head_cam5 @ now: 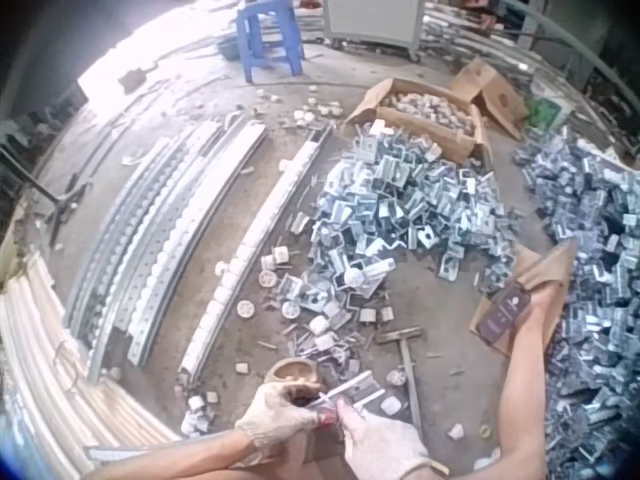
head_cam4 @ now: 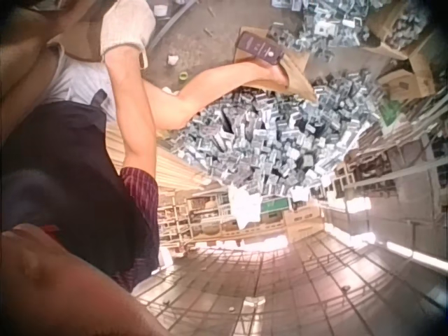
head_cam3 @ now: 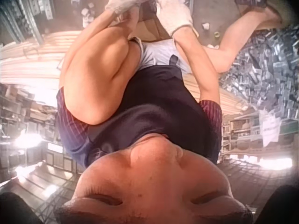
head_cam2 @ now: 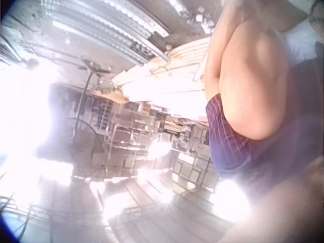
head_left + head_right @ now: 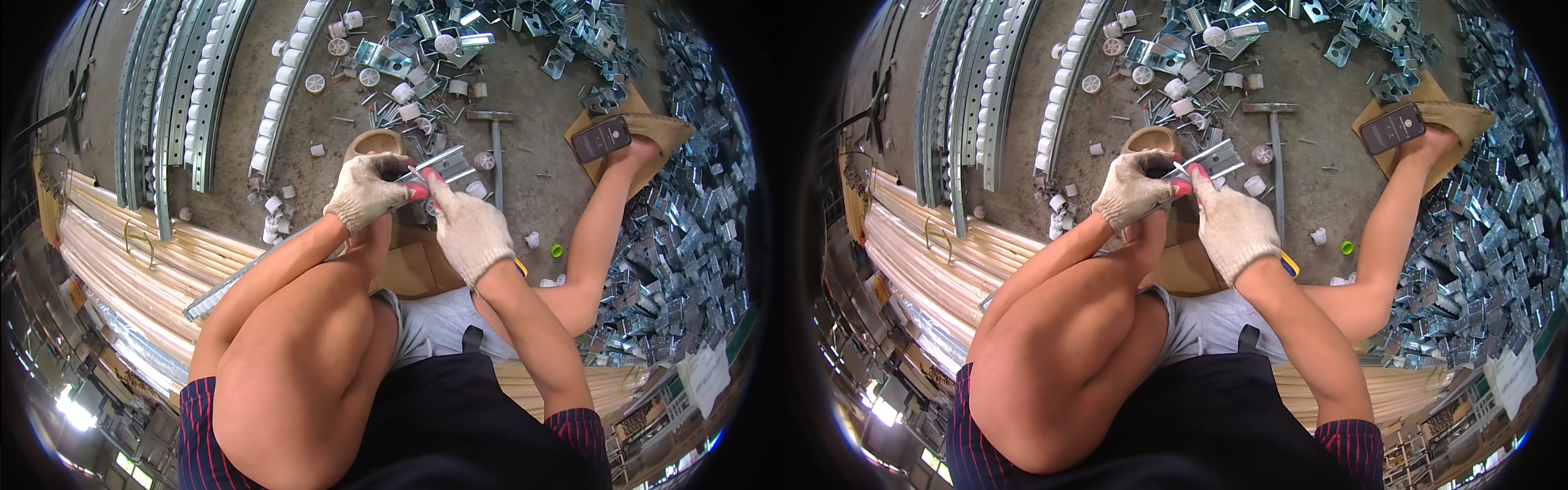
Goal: The person assembles metal components by inserting a metal rod through holes in bracket-like parts and tightening them with a screwdriver.
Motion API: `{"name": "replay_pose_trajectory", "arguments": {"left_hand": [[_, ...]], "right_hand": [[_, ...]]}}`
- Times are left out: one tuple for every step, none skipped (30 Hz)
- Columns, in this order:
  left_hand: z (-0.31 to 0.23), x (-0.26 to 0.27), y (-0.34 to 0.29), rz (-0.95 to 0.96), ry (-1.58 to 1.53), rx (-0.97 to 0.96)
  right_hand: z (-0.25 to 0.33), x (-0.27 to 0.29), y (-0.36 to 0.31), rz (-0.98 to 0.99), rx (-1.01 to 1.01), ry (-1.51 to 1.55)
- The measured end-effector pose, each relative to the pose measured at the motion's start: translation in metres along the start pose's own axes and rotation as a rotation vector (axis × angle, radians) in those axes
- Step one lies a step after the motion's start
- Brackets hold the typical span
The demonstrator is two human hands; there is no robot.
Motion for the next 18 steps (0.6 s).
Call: {"name": "replay_pose_trajectory", "arguments": {"left_hand": [[0.003, 0.002, 0.001, 0.000, 0.018, 0.001], [0.008, 0.002, -0.001, -0.005, -0.062, 0.035], [0.013, 0.000, -0.004, -0.010, -0.142, 0.069], [0.010, -0.004, -0.006, -0.010, -0.230, 0.099], [-0.001, -0.003, -0.006, 0.003, -0.184, 0.088], [-0.002, 0.000, -0.001, -0.004, -0.125, 0.046], [-0.001, 0.001, 0.000, -0.009, -0.069, 0.011], [0.000, 0.002, -0.001, -0.013, -0.013, -0.025], [0.001, 0.001, -0.004, -0.035, 0.048, -0.050], [0.001, 0.001, -0.005, -0.037, 0.055, -0.045], [0.002, 0.002, -0.006, -0.039, 0.063, -0.040], [0.003, 0.002, -0.007, -0.041, 0.071, -0.034], [0.001, 0.002, -0.008, -0.035, 0.002, -0.031], [0.000, 0.001, -0.009, -0.029, -0.065, -0.028], [-0.002, 0.001, -0.009, -0.022, -0.133, -0.025], [-0.004, 0.000, -0.010, -0.018, -0.113, -0.029], [-0.007, 0.001, -0.011, -0.014, -0.092, -0.034], [-0.008, 0.001, -0.011, -0.010, -0.072, -0.039]], "right_hand": [[0.005, 0.001, 0.005, 0.019, -0.011, -0.017], [0.008, 0.002, 0.008, 0.038, -0.022, -0.033], [0.008, 0.001, 0.003, 0.043, -0.022, -0.035], [0.003, 0.001, -0.008, 0.048, -0.029, -0.043], [-0.001, 0.001, -0.014, 0.054, -0.037, -0.051], [0.000, 0.004, -0.012, 0.033, -0.031, -0.041], [0.001, 0.004, -0.011, 0.021, -0.027, -0.032], [0.002, 0.003, -0.009, 0.008, -0.023, -0.023], [0.004, 0.000, -0.005, 0.015, -0.025, -0.013], [0.003, 0.000, 0.000, -0.005, -0.028, 0.030], [0.002, -0.003, 0.005, -0.025, -0.030, 0.072], [0.001, -0.003, 0.008, -0.045, -0.031, 0.115], [-0.005, 0.002, 0.006, -0.077, -0.088, 0.296], [-0.009, 0.004, 0.008, -0.094, -0.099, 0.397], [-0.015, 0.001, 0.011, -0.110, -0.108, 0.498], [-0.022, -0.004, 0.012, -0.124, -0.131, 0.597], [-0.022, -0.006, 0.014, -0.177, -0.101, 0.671], [-0.024, -0.013, 0.015, -0.179, -0.110, 0.691]]}}
Point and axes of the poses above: each hand's wrist, its own y-axis towards the middle knuckle, its own x-axis out of the back of the hand, z = x × y, the point moved 9 cm from there along y, towards the middle knuckle, and after that the axes turned 7 degrees about -x, right-handed, at the moved point
